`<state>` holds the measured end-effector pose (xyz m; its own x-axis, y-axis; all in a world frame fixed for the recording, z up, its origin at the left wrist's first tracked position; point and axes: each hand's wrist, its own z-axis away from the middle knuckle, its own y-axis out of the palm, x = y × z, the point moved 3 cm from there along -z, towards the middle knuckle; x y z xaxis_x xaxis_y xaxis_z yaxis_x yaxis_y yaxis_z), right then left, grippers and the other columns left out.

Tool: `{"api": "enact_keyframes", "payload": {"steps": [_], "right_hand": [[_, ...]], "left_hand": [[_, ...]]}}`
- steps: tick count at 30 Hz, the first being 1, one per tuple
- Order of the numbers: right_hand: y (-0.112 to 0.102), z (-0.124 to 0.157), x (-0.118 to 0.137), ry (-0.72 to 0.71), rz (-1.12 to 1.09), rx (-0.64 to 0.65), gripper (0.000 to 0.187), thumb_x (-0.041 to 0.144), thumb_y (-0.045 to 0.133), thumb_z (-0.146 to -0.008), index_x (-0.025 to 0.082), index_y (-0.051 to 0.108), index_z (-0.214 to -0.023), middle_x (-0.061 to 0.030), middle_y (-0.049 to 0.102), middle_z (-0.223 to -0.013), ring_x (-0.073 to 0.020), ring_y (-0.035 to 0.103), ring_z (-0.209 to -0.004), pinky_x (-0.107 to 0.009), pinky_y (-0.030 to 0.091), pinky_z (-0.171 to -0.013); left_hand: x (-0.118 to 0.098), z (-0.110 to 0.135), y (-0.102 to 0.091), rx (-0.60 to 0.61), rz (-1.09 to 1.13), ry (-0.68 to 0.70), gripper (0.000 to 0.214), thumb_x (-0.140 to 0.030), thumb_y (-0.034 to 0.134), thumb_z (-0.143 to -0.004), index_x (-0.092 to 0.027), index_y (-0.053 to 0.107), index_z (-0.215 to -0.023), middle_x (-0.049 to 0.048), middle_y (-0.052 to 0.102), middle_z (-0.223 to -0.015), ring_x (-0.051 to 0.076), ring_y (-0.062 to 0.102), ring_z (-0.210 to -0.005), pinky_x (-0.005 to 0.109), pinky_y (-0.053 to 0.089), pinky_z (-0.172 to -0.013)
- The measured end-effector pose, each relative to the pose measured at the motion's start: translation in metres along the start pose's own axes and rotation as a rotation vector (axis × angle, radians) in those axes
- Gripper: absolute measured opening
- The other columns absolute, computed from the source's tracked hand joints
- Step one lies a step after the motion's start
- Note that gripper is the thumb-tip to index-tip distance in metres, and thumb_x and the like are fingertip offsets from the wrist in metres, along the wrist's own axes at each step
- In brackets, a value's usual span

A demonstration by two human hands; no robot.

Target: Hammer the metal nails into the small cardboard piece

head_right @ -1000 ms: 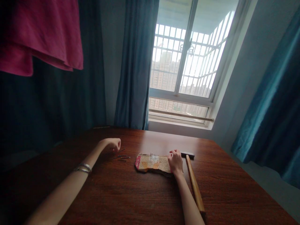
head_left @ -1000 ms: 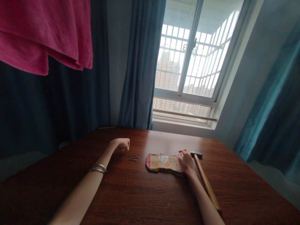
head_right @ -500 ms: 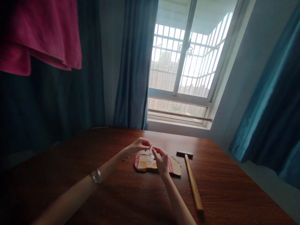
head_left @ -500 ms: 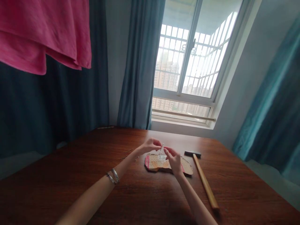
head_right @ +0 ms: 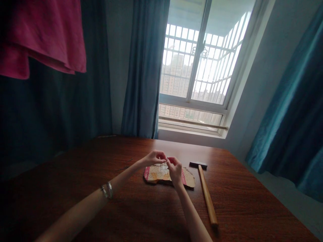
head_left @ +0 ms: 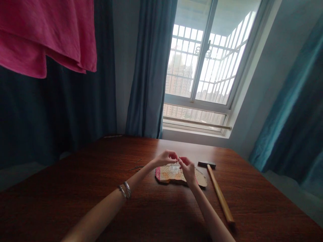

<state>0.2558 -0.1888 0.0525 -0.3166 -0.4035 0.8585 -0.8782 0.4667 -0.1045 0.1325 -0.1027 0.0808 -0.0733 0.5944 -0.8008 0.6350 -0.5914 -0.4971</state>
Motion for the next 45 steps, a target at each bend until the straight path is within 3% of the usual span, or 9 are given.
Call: {"api": "enact_keyframes", "payload": {"steps": [4, 8, 12, 20, 25, 32, 45], "right_hand": [[-0.004, -0.009, -0.021, -0.003, 0.153, 0.01, 0.031, 0.042, 0.051, -0.074, 0.013, 0.064, -0.078, -0.0054, 0.064, -0.069, -0.0166, 0.058, -0.064, -0.026, 0.047, -0.055], [-0.002, -0.01, -0.034, -0.01, 0.214, 0.07, 0.024, 0.037, 0.053, -0.071, 0.016, 0.065, -0.072, -0.0041, 0.065, -0.067, -0.0163, 0.059, -0.063, -0.027, 0.046, -0.061], [0.004, -0.007, -0.038, -0.021, 0.25, 0.116, 0.021, 0.033, 0.053, -0.071, 0.017, 0.065, -0.074, -0.0027, 0.066, -0.068, -0.0156, 0.059, -0.062, -0.027, 0.045, -0.062], [0.008, -0.006, -0.042, -0.035, 0.291, 0.149, 0.021, 0.031, 0.05, -0.073, 0.017, 0.065, -0.076, -0.002, 0.066, -0.069, -0.0155, 0.059, -0.062, -0.027, 0.045, -0.061], [0.008, -0.005, -0.041, -0.045, 0.301, 0.173, 0.022, 0.033, 0.05, -0.074, 0.017, 0.065, -0.077, -0.002, 0.066, -0.069, -0.0154, 0.059, -0.063, -0.026, 0.045, -0.06], [0.007, -0.002, -0.043, -0.06, 0.348, 0.195, 0.02, 0.034, 0.054, -0.072, 0.019, 0.066, -0.077, -0.002, 0.066, -0.073, -0.0158, 0.059, -0.066, -0.026, 0.044, -0.062], [0.011, 0.002, -0.05, -0.034, 0.453, 0.181, 0.012, 0.02, 0.054, -0.067, 0.019, 0.065, -0.071, -0.0005, 0.062, -0.072, -0.0126, 0.056, -0.062, -0.024, 0.043, -0.062]], "left_hand": [[0.016, -0.005, -0.002, -0.148, 0.068, 0.025, 0.027, -0.017, 0.056, -0.064, -0.012, 0.061, -0.09, 0.0047, 0.061, -0.083, 0.013, 0.054, -0.073, 0.022, 0.042, -0.061], [0.049, -0.006, 0.003, -0.24, 0.297, -0.115, 0.043, -0.009, 0.049, -0.056, -0.012, 0.056, -0.098, 0.0059, 0.059, -0.084, 0.015, 0.055, -0.076, 0.021, 0.041, -0.057], [0.073, -0.004, 0.012, -0.245, 0.448, -0.213, 0.051, -0.008, 0.047, -0.052, -0.012, 0.054, -0.103, 0.0066, 0.058, -0.086, 0.015, 0.056, -0.079, 0.021, 0.041, -0.058], [0.096, -0.007, 0.022, -0.208, 0.461, -0.22, 0.052, -0.009, 0.05, -0.051, -0.012, 0.054, -0.103, 0.006, 0.06, -0.084, 0.017, 0.056, -0.079, 0.025, 0.042, -0.063], [0.094, -0.004, 0.022, -0.171, 0.386, -0.199, 0.048, -0.013, 0.055, -0.055, -0.013, 0.054, -0.103, 0.0047, 0.061, -0.082, 0.015, 0.056, -0.076, 0.025, 0.043, -0.063], [0.067, 0.004, 0.025, -0.095, 0.208, -0.112, 0.04, -0.022, 0.063, -0.062, -0.012, 0.057, -0.1, 0.004, 0.062, -0.08, 0.014, 0.058, -0.073, 0.027, 0.045, -0.069], [0.062, 0.007, 0.032, -0.194, -0.016, -0.089, 0.026, -0.036, 0.062, -0.066, -0.013, 0.066, -0.078, 0.0035, 0.065, -0.073, 0.015, 0.058, -0.07, 0.024, 0.044, -0.065]]}}
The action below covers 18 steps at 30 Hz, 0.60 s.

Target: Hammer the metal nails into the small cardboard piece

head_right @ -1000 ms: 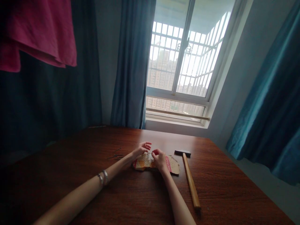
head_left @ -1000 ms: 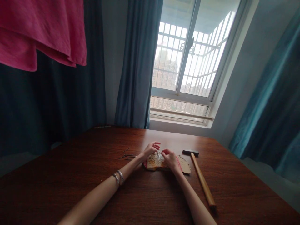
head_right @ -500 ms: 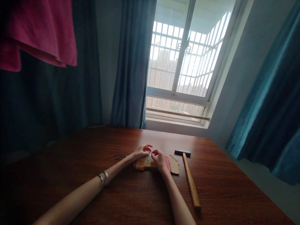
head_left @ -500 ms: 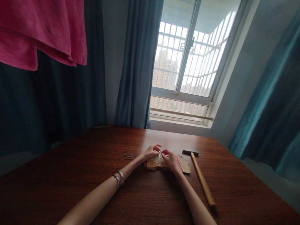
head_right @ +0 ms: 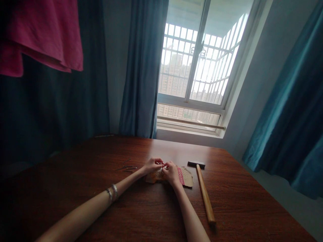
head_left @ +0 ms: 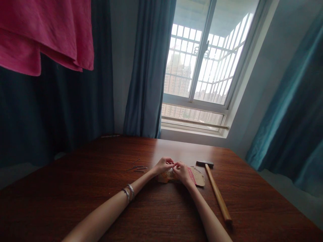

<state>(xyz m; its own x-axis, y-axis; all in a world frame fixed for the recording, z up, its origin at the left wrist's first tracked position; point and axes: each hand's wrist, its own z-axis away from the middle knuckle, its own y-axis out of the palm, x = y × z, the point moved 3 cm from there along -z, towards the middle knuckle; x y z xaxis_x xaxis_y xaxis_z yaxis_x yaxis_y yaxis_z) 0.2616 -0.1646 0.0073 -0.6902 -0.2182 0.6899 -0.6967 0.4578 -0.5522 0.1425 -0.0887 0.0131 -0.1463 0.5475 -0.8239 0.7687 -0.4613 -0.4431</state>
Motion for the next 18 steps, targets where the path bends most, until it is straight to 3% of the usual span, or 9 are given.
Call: {"api": "enact_keyframes", "payload": {"steps": [3, 5, 9, 12, 14, 18], "right_hand": [[-0.007, -0.002, 0.009, 0.001, 0.01, 0.016, 0.013, 0.021, 0.055, -0.068, 0.019, 0.066, -0.074, -0.0011, 0.063, -0.075, -0.0132, 0.057, -0.065, -0.024, 0.044, -0.063], [-0.025, -0.007, 0.015, -0.003, 0.02, 0.03, 0.017, 0.022, 0.056, -0.068, 0.019, 0.066, -0.08, -0.0026, 0.064, -0.081, -0.0142, 0.058, -0.069, -0.024, 0.045, -0.064], [-0.092, -0.002, 0.019, 0.027, 0.09, -0.018, 0.026, 0.026, 0.052, -0.072, 0.016, 0.064, -0.092, -0.0077, 0.064, -0.091, -0.0174, 0.06, -0.074, -0.028, 0.044, -0.07], [-0.148, 0.037, 0.006, 0.212, 0.382, -0.198, 0.03, 0.03, 0.046, -0.075, 0.016, 0.062, -0.097, -0.0108, 0.063, -0.092, -0.0213, 0.06, -0.081, -0.03, 0.044, -0.07], [-0.17, 0.076, -0.005, 0.386, 0.59, -0.263, 0.035, 0.034, 0.04, -0.079, 0.015, 0.06, -0.101, -0.014, 0.063, -0.089, -0.0245, 0.06, -0.08, -0.033, 0.044, -0.069], [-0.167, 0.138, -0.021, 0.526, 0.835, -0.203, 0.051, 0.049, 0.035, -0.081, 0.011, 0.053, -0.11, -0.0177, 0.06, -0.087, -0.0282, 0.06, -0.076, -0.037, 0.045, -0.065]], "left_hand": [[-0.003, 0.001, 0.0, -0.001, -0.007, -0.004, 0.026, -0.035, 0.061, -0.066, -0.012, 0.067, -0.077, 0.0035, 0.065, -0.072, 0.015, 0.058, -0.069, 0.023, 0.043, -0.063], [-0.004, 0.002, -0.001, -0.003, -0.007, -0.005, 0.025, -0.033, 0.06, -0.066, -0.012, 0.067, -0.077, 0.0034, 0.065, -0.071, 0.014, 0.057, -0.067, 0.023, 0.042, -0.061], [-0.006, 0.004, -0.002, -0.013, -0.008, -0.034, 0.023, -0.031, 0.058, -0.066, -0.012, 0.067, -0.077, 0.0032, 0.064, -0.067, 0.013, 0.056, -0.064, 0.021, 0.039, -0.056], [-0.008, 0.006, -0.003, -0.02, -0.013, -0.058, 0.023, -0.03, 0.058, -0.066, -0.012, 0.067, -0.077, 0.0026, 0.063, -0.066, 0.013, 0.055, -0.065, 0.021, 0.039, -0.056], [-0.008, 0.007, -0.002, -0.021, 0.001, -0.069, 0.023, -0.03, 0.058, -0.066, -0.012, 0.066, -0.077, 0.0024, 0.063, -0.066, 0.013, 0.055, -0.065, 0.021, 0.039, -0.057], [-0.007, 0.007, -0.001, -0.01, 0.03, -0.078, 0.024, -0.031, 0.058, -0.066, -0.012, 0.066, -0.076, 0.0021, 0.062, -0.066, 0.013, 0.055, -0.064, 0.02, 0.039, -0.056]]}}
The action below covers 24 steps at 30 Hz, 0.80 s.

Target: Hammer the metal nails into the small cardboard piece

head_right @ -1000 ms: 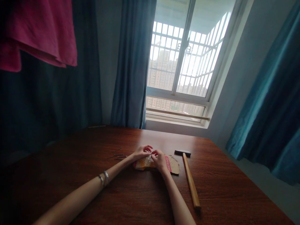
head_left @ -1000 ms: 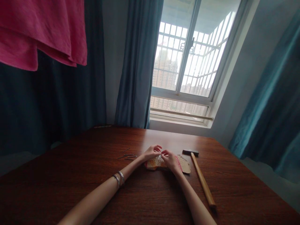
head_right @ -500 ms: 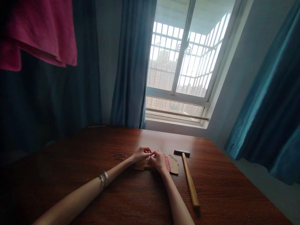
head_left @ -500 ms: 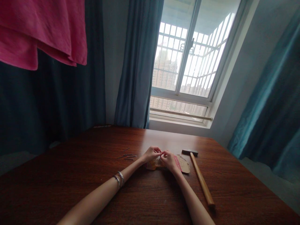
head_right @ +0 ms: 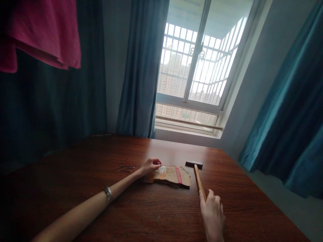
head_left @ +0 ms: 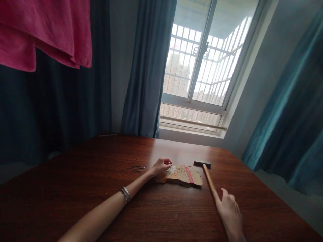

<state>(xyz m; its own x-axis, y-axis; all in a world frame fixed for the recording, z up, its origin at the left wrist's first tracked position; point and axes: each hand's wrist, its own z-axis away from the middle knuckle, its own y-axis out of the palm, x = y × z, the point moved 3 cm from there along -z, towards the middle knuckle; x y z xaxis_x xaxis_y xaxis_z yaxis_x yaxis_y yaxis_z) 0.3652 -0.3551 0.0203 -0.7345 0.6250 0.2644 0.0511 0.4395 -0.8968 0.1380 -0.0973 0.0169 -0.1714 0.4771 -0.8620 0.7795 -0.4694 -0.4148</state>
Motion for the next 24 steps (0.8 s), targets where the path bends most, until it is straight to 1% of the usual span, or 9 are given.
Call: {"api": "enact_keyframes", "payload": {"steps": [3, 6, 9, 13, 16, 18, 19, 21, 24], "right_hand": [[0.014, 0.018, 0.003, -0.063, 0.122, 0.018, 0.046, 0.049, 0.034, -0.083, 0.015, 0.055, -0.104, -0.0164, 0.059, -0.088, -0.0278, 0.061, -0.076, -0.034, 0.045, -0.059], [0.018, 0.02, 0.009, -0.121, 0.215, 0.022, 0.037, 0.04, 0.031, -0.086, 0.016, 0.057, -0.093, -0.0158, 0.06, -0.082, -0.0272, 0.062, -0.072, -0.033, 0.044, -0.055], [0.013, 0.011, 0.007, -0.108, 0.14, 0.082, 0.034, 0.036, 0.028, -0.086, 0.017, 0.057, -0.09, -0.0143, 0.063, -0.074, -0.027, 0.063, -0.067, -0.033, 0.043, -0.054], [0.004, 0.0, 0.0, -0.023, -0.216, 0.17, 0.032, 0.041, 0.033, -0.083, 0.021, 0.058, -0.081, -0.0105, 0.065, -0.068, -0.026, 0.063, -0.064, -0.032, 0.042, -0.055], [-0.004, 0.003, 0.003, 0.128, -0.655, 0.17, 0.034, 0.051, 0.045, -0.073, 0.02, 0.059, -0.077, -0.0045, 0.061, -0.059, -0.0205, 0.058, -0.052, -0.029, 0.04, -0.047], [-0.01, 0.013, 0.011, 0.265, -0.998, 0.203, 0.04, 0.055, 0.054, -0.066, 0.02, 0.057, -0.083, 0.0019, 0.054, -0.052, -0.0126, 0.046, -0.037, -0.024, 0.032, -0.035], [-0.014, 0.019, 0.017, 0.316, -1.163, 0.251, 0.042, 0.056, 0.057, -0.064, 0.02, 0.055, -0.085, 0.0049, 0.05, -0.052, -0.0083, 0.038, -0.032, -0.021, 0.027, -0.031], [-0.025, 0.032, 0.033, 0.337, -1.435, 0.439, 0.04, 0.055, 0.06, -0.063, 0.02, 0.051, -0.079, 0.0086, 0.042, -0.053, -0.0019, 0.024, -0.029, -0.015, 0.017, -0.026], [-0.043, 0.049, 0.054, 0.299, -1.601, 0.73, 0.039, 0.052, 0.061, -0.066, 0.018, 0.043, -0.065, 0.0103, 0.035, -0.051, 0.0016, 0.015, -0.031, -0.011, 0.013, -0.025]], "left_hand": [[0.001, 0.0, 0.0, -0.005, -0.004, 0.01, 0.024, -0.032, 0.058, -0.066, -0.012, 0.066, -0.077, 0.0021, 0.062, -0.065, 0.012, 0.054, -0.062, 0.02, 0.038, -0.055], [0.002, 0.001, -0.001, -0.01, -0.012, 0.01, 0.024, -0.032, 0.058, -0.066, -0.012, 0.066, -0.077, 0.0023, 0.062, -0.065, 0.013, 0.055, -0.063, 0.02, 0.038, -0.055], [0.003, 0.001, -0.001, -0.005, -0.007, 0.021, 0.024, -0.032, 0.058, -0.067, -0.012, 0.066, -0.078, 0.0025, 0.063, -0.066, 0.013, 0.055, -0.064, 0.02, 0.039, -0.056], [0.005, 0.001, -0.001, -0.016, -0.032, 0.019, 0.025, -0.033, 0.058, -0.067, -0.012, 0.066, -0.078, 0.003, 0.064, -0.067, 0.014, 0.056, -0.065, 0.021, 0.039, -0.057], [0.005, 0.001, -0.001, -0.021, -0.052, 0.016, 0.026, -0.034, 0.057, -0.067, -0.012, 0.067, -0.079, 0.0033, 0.064, -0.069, 0.014, 0.057, -0.067, 0.021, 0.04, -0.057], [0.005, 0.001, -0.001, -0.023, -0.061, 0.01, 0.027, -0.034, 0.057, -0.067, -0.012, 0.067, -0.079, 0.0034, 0.065, -0.069, 0.015, 0.057, -0.067, 0.021, 0.04, -0.058], [0.005, 0.001, -0.001, -0.028, -0.066, 0.005, 0.027, -0.034, 0.057, -0.067, -0.012, 0.067, -0.079, 0.0034, 0.065, -0.069, 0.015, 0.057, -0.067, 0.021, 0.04, -0.058], [0.006, 0.002, -0.001, -0.035, -0.072, 0.0, 0.026, -0.033, 0.057, -0.067, -0.012, 0.067, -0.078, 0.0034, 0.065, -0.069, 0.014, 0.057, -0.066, 0.02, 0.04, -0.057], [0.005, 0.002, 0.0, -0.034, -0.062, 0.023, 0.026, -0.032, 0.056, -0.067, -0.011, 0.067, -0.078, 0.0034, 0.065, -0.069, 0.013, 0.057, -0.064, 0.02, 0.04, -0.057]]}}
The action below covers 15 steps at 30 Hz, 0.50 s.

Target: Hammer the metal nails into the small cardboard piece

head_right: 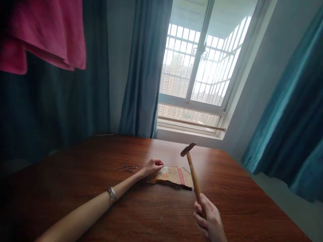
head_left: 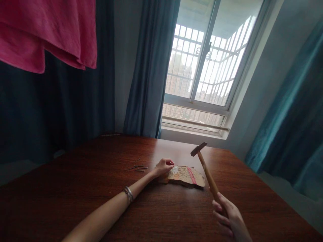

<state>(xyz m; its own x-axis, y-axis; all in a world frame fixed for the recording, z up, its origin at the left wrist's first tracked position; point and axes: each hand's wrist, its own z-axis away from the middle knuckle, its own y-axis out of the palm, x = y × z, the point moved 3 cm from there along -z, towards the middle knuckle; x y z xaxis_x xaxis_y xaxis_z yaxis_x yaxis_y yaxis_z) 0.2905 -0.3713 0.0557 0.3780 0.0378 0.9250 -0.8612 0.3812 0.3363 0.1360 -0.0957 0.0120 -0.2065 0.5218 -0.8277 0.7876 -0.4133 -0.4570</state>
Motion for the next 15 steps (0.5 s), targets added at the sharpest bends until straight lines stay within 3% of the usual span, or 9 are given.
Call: {"api": "enact_keyframes", "payload": {"steps": [10, 15], "right_hand": [[0.049, 0.013, -0.005, 0.062, 0.022, 0.071, 0.042, 0.05, 0.068, -0.058, 0.018, 0.047, -0.073, 0.0101, 0.036, -0.051, 0.0037, 0.017, -0.028, -0.009, 0.007, -0.025], [0.055, 0.01, -0.005, 0.06, 0.031, 0.079, 0.041, 0.05, 0.068, -0.059, 0.017, 0.047, -0.073, 0.0096, 0.037, -0.052, 0.0034, 0.017, -0.03, -0.009, 0.006, -0.026]], "left_hand": [[-0.006, 0.002, -0.002, 0.005, -0.015, 0.041, 0.024, -0.03, 0.056, -0.068, -0.011, 0.067, -0.077, 0.0039, 0.066, -0.071, 0.014, 0.058, -0.066, 0.021, 0.04, -0.06], [-0.002, 0.001, -0.001, 0.02, 0.016, 0.049, 0.025, -0.032, 0.057, -0.068, -0.011, 0.066, -0.076, 0.0041, 0.066, -0.07, 0.014, 0.057, -0.066, 0.021, 0.04, -0.059]]}}
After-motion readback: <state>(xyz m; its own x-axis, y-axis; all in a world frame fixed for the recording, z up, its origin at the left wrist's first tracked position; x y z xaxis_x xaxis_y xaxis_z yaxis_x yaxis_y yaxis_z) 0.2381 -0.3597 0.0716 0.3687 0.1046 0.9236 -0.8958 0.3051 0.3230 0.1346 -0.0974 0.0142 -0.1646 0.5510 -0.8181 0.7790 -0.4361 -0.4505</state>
